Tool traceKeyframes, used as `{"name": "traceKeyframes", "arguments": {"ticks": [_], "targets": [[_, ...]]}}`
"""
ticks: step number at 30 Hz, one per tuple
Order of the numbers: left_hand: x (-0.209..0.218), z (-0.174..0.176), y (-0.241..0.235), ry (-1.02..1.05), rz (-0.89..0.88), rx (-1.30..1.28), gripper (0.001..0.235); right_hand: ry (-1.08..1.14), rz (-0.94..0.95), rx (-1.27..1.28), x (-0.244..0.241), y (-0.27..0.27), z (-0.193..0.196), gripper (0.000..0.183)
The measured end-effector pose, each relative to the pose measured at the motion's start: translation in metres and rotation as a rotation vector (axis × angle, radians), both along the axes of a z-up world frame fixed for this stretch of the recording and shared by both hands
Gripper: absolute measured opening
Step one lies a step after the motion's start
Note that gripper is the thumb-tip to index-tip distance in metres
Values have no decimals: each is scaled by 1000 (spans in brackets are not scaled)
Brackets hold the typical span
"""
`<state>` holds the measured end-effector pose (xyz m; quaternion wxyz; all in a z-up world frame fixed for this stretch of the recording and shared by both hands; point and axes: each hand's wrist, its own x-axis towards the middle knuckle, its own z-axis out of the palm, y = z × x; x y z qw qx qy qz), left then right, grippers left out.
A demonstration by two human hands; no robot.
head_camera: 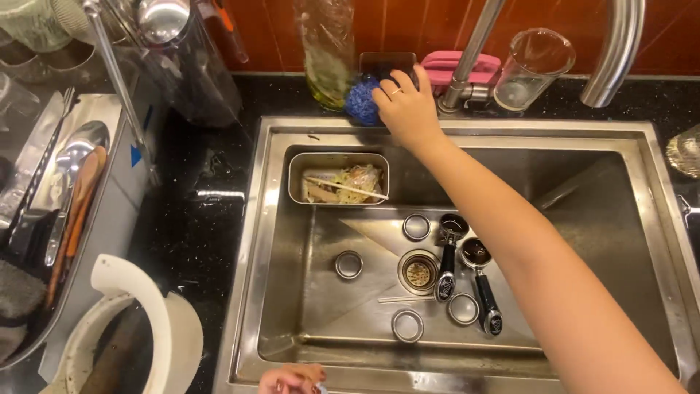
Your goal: Washing and rinsing espresso machine portafilters, filter baskets, and other coffee accessories in a commercial sink.
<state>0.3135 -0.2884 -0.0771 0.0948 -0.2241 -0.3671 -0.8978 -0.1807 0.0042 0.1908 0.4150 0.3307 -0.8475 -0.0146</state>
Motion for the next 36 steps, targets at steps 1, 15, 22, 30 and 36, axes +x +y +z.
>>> {"name": "traceKeyframes", "arguments": {"ticks": [1,15,22,30,36], "targets": [[-26,39,32,-5,-26,14,21,-1,54,-68,12,7,7,23],[-202,250,165,-1086,-142,53,38,-1617,395,-1562,225,68,-75,28],[-228,155,193,-812,48,137,26,-1239,36,-567,223,64,-79,33],[-249,140,141,-960,626,-143,21,-1598,-383,-1221,205,195,-217,51],[-248,151,137,-1044,622,-14,39,-1632,-734,-962,256,228,-270,48]]}}
